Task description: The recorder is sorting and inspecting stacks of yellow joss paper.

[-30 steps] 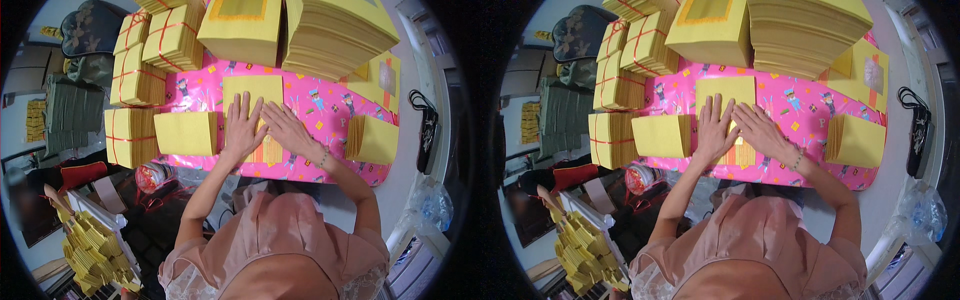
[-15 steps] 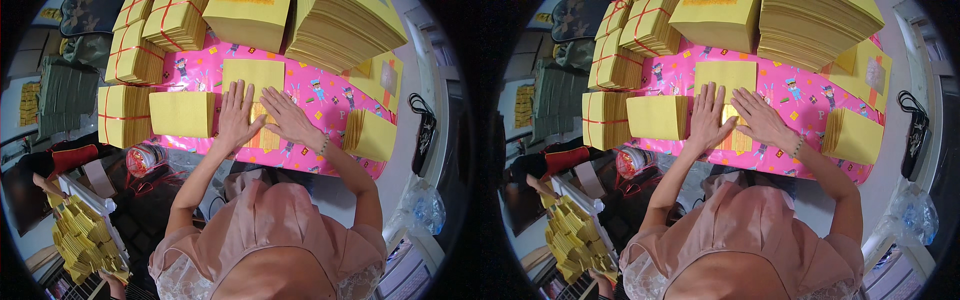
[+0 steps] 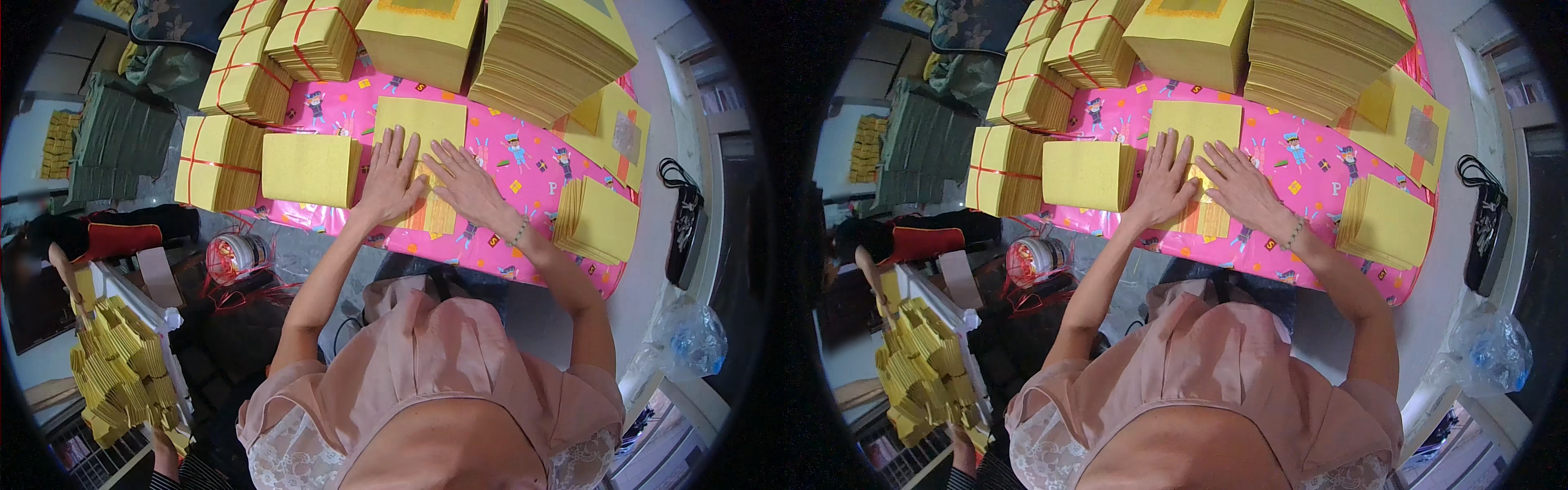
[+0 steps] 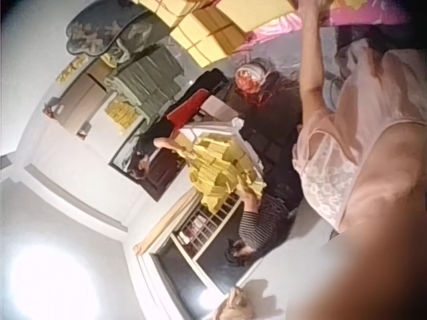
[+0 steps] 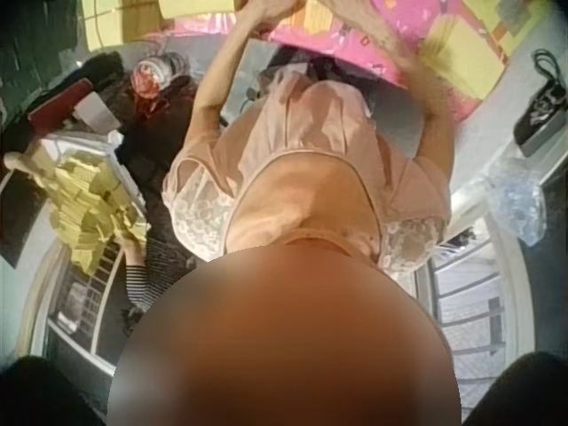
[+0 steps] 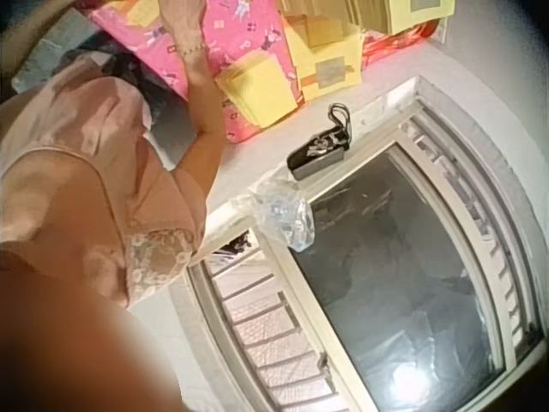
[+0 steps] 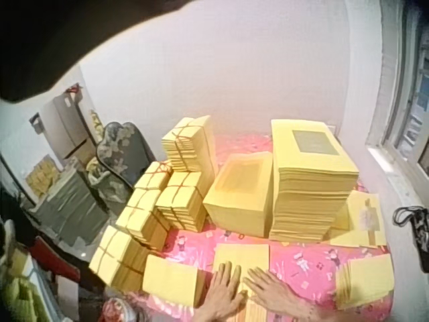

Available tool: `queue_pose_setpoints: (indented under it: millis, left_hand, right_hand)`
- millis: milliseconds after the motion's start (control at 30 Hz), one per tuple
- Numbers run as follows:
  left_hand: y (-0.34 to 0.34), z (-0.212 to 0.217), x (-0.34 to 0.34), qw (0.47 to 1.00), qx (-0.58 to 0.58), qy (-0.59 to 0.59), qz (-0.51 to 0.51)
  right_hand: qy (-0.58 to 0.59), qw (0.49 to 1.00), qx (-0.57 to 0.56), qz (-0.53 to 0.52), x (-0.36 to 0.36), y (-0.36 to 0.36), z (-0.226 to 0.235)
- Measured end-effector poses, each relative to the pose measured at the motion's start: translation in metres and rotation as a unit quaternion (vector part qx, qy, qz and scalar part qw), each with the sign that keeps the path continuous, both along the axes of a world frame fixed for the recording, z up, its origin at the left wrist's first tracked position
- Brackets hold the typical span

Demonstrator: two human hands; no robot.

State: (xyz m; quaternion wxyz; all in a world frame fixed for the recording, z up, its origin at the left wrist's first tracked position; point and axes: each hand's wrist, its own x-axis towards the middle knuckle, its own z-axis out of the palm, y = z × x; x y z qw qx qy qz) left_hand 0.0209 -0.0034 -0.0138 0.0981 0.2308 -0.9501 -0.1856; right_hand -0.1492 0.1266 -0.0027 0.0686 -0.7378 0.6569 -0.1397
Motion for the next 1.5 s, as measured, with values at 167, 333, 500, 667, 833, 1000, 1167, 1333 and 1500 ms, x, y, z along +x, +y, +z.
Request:
queue_pose_setpoints:
  millis: [167,333,500,667,833,1000,1167,1333,1500]
  left_hand:
    - [0.0,0.006,0.006,0.994,0.055,0.095,0.027]
    - [0.033,0.021,0.007,0.954,0.144,0.224,0.138]
    - [0.036,0.001,-0.004,0.778,0.466,0.339,0.251]
    - [0.022,0.013,-0.037,0.619,0.619,0.409,0.259]
    - [0.016,0.017,-0.048,0.626,0.594,0.429,0.268]
    - [0.028,0.046,-0.027,0.702,0.469,0.495,0.208]
    - [0.027,0.078,0.035,0.701,0.492,0.472,0.212]
    - [0.005,0.083,0.104,0.712,0.475,0.445,0.263]
    - [-0.025,0.06,0.146,0.706,0.368,0.48,0.369]
  right_hand:
    - [0.03,0.997,-0.065,-0.001,-0.004,-0.008,-0.007]
    - [-0.028,0.991,-0.126,-0.031,-0.013,-0.021,-0.009]
    - [-0.016,0.978,-0.21,0.0,-0.018,-0.028,-0.013]
    - [-0.016,0.966,-0.258,0.003,-0.023,-0.028,-0.011]
    - [-0.022,0.967,-0.255,-0.008,-0.019,-0.021,0.012]
    - [-0.04,0.948,-0.304,-0.08,-0.016,-0.031,0.074]
    - [-0.296,0.943,-0.116,-0.094,-0.004,-0.056,0.109]
    - [-0.366,0.93,-0.025,0.012,0.028,-0.111,0.101]
    - [-0.301,0.95,0.056,0.067,0.072,-0.165,0.083]
